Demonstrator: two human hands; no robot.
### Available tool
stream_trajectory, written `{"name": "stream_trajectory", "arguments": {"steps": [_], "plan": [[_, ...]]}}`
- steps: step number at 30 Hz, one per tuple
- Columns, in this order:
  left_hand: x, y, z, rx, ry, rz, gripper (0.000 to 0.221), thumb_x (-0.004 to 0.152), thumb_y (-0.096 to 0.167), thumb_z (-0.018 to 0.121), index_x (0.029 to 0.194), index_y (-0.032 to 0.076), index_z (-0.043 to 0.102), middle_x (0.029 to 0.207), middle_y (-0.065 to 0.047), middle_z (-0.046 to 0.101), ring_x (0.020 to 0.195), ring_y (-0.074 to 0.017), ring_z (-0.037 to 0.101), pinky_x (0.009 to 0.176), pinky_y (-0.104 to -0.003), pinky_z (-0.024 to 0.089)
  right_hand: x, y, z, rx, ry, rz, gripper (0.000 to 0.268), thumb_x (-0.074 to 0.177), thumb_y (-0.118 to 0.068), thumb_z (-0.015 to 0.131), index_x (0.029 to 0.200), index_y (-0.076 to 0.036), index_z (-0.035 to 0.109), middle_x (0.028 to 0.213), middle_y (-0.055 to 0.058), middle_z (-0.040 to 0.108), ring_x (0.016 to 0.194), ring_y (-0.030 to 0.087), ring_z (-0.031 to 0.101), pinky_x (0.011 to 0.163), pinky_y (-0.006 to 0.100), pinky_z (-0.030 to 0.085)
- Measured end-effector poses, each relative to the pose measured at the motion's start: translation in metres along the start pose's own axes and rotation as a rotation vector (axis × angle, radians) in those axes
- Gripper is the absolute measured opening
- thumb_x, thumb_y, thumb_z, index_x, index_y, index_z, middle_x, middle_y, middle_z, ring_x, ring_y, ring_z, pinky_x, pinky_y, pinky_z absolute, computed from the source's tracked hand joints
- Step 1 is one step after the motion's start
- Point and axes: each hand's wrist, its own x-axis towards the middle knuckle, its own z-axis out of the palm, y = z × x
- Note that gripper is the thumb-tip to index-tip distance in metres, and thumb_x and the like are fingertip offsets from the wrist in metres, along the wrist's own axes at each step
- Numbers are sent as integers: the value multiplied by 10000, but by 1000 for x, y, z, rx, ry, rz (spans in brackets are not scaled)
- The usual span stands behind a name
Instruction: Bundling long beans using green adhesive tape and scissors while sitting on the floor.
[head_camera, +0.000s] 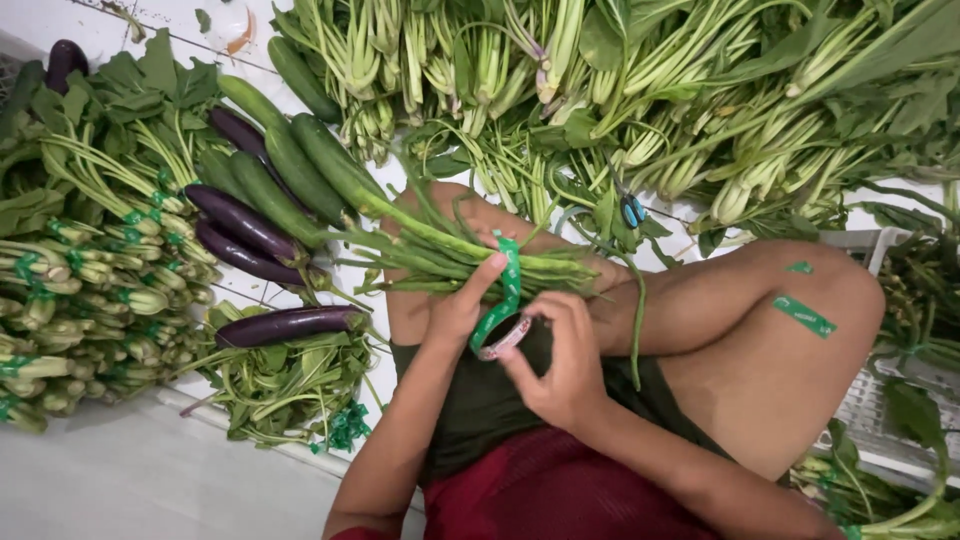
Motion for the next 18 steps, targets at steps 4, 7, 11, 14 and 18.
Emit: {"name": "stream_trajectory", "arguments": {"steps": [4, 7, 11, 14, 18], "plan": [[-6, 2, 10, -10, 259, -217, 301, 878, 138, 854, 1124, 5, 743, 1171, -76, 701, 1094, -107, 581, 1033, -390, 524, 5, -5, 5, -142, -40, -80, 646, 802, -410, 846, 1199, 4, 548, 1146, 186, 572, 1066, 385, 623, 924, 497, 519], [5, 32, 25, -20, 428, -364, 376, 851, 161, 867, 1150, -26, 737, 1198, -128, 705, 1135, -132, 592, 1052, -381, 519, 7, 3, 5, -245, 1, -150, 536, 800, -322, 849, 1146, -14, 580, 1123, 166, 573, 1019, 363, 636, 886, 484, 538], [39, 87, 61, -86, 543, -481, 541, 835, 215, 824, 1224, -124, 661, 1265, -248, 654, 1257, -228, 564, 1132, -424, 465, 3, 16, 4, -309, 6, -205, 209, 883, -205, 747, 980, -45, 657, 1010, 108, 631, 879, 311, 671, 790, 431, 547], [59, 117, 76, 51, 522, -748, 836, 693, 463, 861, 1303, -71, 655, 1319, -276, 651, 1300, -255, 605, 1167, -366, 440, 2, 24, -3, -336, 5, -147, 128, 869, -233, 753, 903, -123, 699, 886, 9, 656, 809, 235, 667, 780, 403, 516], [64, 28, 65, 39, 298, -369, 418, 892, 206, 804, 1209, -46, 701, 1239, -222, 688, 1272, -229, 604, 1189, -408, 422, 7, 21, -29, -85, 33, 39, 90, 918, -189, 663, 853, -132, 687, 737, 13, 642, 686, 266, 669, 700, 393, 539]]}}
